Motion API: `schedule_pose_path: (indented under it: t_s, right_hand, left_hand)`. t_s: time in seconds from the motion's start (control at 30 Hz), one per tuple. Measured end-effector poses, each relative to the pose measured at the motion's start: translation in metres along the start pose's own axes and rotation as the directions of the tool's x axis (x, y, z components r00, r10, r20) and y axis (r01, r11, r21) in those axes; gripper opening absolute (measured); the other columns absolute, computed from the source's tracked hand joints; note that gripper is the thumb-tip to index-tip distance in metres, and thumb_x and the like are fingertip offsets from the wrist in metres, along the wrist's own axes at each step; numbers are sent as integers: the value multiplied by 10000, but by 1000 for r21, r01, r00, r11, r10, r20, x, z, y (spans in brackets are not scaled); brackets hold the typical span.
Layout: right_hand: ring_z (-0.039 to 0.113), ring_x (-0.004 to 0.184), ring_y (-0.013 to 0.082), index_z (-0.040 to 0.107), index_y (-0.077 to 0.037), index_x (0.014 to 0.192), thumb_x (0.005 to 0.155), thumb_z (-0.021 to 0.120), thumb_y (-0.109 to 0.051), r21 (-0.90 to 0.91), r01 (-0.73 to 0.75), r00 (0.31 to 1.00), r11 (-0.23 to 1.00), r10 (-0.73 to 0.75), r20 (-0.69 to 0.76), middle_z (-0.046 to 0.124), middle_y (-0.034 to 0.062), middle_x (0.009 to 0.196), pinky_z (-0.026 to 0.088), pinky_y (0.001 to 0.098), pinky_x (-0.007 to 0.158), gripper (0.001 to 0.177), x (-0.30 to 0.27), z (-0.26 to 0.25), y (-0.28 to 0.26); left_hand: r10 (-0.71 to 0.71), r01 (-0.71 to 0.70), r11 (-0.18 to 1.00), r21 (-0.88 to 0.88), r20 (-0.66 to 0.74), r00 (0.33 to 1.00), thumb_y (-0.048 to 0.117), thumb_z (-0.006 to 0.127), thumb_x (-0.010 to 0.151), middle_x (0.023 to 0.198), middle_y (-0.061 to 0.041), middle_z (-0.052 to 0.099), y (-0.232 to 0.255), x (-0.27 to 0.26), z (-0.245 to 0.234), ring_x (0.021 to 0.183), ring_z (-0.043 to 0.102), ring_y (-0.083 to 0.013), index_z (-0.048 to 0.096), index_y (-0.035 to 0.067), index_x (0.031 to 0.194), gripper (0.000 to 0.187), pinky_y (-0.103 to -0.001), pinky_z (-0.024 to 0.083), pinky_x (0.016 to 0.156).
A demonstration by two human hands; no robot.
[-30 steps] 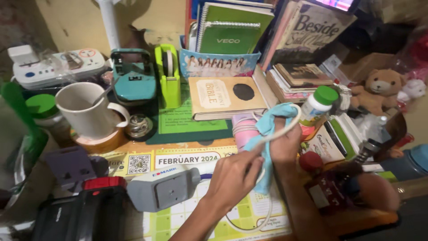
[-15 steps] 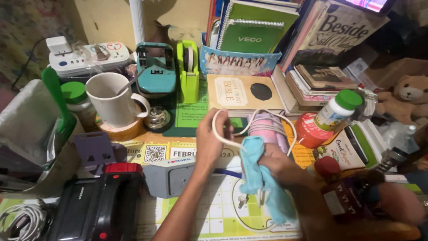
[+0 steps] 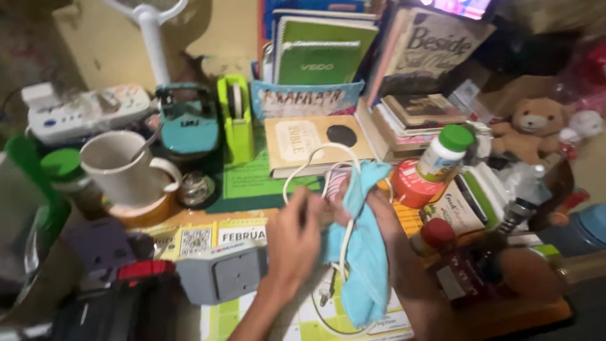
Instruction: The person wipes a white handheld electronic device with a blue cloth on a cluttered desk. They rotate the device to clean different sides and then wipe the attached power cord.
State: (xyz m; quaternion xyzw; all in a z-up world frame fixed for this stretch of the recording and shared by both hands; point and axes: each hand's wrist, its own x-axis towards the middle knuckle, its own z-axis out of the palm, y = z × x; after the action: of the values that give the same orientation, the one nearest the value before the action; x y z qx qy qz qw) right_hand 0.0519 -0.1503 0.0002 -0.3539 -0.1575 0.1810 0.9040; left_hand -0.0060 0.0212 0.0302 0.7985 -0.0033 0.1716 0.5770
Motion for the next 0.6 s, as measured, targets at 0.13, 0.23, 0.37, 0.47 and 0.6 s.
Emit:
schedule_pose_path:
  t_s: [0.13,0.23,0.37,0.47,0.6]
  right_hand:
    - [608,683,172,583,-111,1076,1069,471,-268,-196,69,943,978,-128,-307,614,74,819,508,299,588,193,3,-13,-7]
    - [616,724,151,627,-106,1123,1126,495,-273,-196,92,925,976,-157,-345,637,41,871,510,295,625,213,2,-23,-3]
    - [677,789,190,652,-81,1143,1115,412,-361,-7,23,950,1000,-24,-312,697,72,925,568,332,721,370,4,-32,-5]
    - [697,874,226,631,-58,1206,1082,357,-425,0,-3,939,1000,3,-345,724,102,1018,573,361,819,475,9,-34,-8]
    - [667,1038,235,566,-45,1321,1089,342,-357,-161,134,921,978,-183,-343,690,114,1157,535,389,963,449,5,-29,-2]
  left_hand:
    - [526,-526,850,32,7,850,258,740,891,823,-166,663,17,-16,10,689,654,-376,613,44,956,257,-452,514,612]
    - [497,-502,864,52,81,864,158,673,937,897,-197,682,16,-17,14,746,679,-398,617,13,1088,217,-463,519,621]
    - [298,-300,954,-6,125,946,150,579,998,953,-167,746,14,-11,11,702,713,-354,626,47,1207,238,-442,543,618]
    - [240,-235,968,-86,57,969,151,531,1031,931,-169,754,14,-6,10,733,732,-342,622,49,1195,214,-418,551,637]
    - [55,-45,996,-76,128,990,183,512,1033,782,-202,708,10,-8,9,654,702,-359,646,73,1188,232,-420,524,622]
